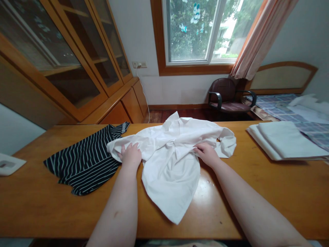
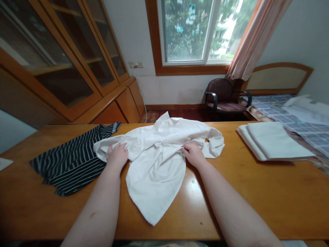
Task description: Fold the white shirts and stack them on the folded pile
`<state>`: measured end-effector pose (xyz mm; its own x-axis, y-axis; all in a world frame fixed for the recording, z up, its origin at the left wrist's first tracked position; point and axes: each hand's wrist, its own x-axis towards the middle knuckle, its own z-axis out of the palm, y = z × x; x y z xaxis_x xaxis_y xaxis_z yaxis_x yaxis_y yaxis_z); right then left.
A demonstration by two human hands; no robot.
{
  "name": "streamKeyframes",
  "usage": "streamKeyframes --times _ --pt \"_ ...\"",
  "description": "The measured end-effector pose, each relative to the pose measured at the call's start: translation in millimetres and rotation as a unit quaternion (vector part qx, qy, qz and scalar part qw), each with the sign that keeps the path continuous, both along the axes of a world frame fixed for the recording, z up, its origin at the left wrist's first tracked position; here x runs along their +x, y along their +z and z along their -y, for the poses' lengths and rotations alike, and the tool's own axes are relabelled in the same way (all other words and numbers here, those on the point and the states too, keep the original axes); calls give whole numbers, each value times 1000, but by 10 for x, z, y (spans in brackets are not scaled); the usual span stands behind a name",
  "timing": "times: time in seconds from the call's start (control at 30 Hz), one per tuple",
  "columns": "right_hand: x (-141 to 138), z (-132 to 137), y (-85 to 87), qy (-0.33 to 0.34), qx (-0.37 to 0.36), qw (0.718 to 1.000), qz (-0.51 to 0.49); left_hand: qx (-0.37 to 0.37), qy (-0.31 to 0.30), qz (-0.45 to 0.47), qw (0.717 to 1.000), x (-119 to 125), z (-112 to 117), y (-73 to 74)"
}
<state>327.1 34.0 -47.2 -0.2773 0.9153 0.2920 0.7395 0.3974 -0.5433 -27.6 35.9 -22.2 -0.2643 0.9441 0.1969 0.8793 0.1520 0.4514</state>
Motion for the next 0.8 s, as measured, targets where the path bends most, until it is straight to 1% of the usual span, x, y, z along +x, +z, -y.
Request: streamKeyframes --times 0.03,0.07,0.1,0.13,0.17,0.2,0.23,0.27,0.3,0.33,0.4,0.47,0.57,0.63,0.73,0.8 --pt "-3 2 1 0 3 1000 -3 -7 43 -23 999 87 21 1" --pt "-5 3 -1 -1 7 1000 -8 5 64 -50 997 190 49 11" --pt "-7 4 -5 -5 12 1000 -15 29 44 -74 996 300 81 28" --pt "-9 4 -10 -11 16 1000 -21 41 -5 -84 996 409 116 47" --pt "-10 4 -16 -18 19 999 -27 32 -83 -84 992 510 151 60" --pt "-10 4 -23 -25 21 999 -31 7 -180 -78 981 598 185 64" --pt "-9 4 -29 -31 22 999 -34 -28 -273 -66 959 670 216 53" --pt "-8 2 -34 -36 22 999 -34 -70 -348 -55 933 725 240 28" --pt "-6 0 -39 -38 22 998 -34 -110 -396 -47 910 765 256 -9" --pt "-5 -3 -43 -40 22 998 -34 -146 -417 -45 896 790 265 -55" --pt "-1 -12 -47 -42 22 998 -33 -196 -410 -58 889 808 255 -148" --pt "1 -21 -48 -41 17 999 -31 -211 -395 -77 891 794 215 -212" --pt "5 -36 -53 -43 27 998 -33 -209 -389 -89 893 741 129 -233" --pt "11 -45 -61 -55 61 996 -27 -210 -390 -86 893 699 74 -224" --pt "21 -43 -65 -105 115 988 -3 -205 -399 -77 891 650 9 -224" --pt "27 -23 -52 -157 108 982 8 -203 -403 -76 889 631 -25 -234"
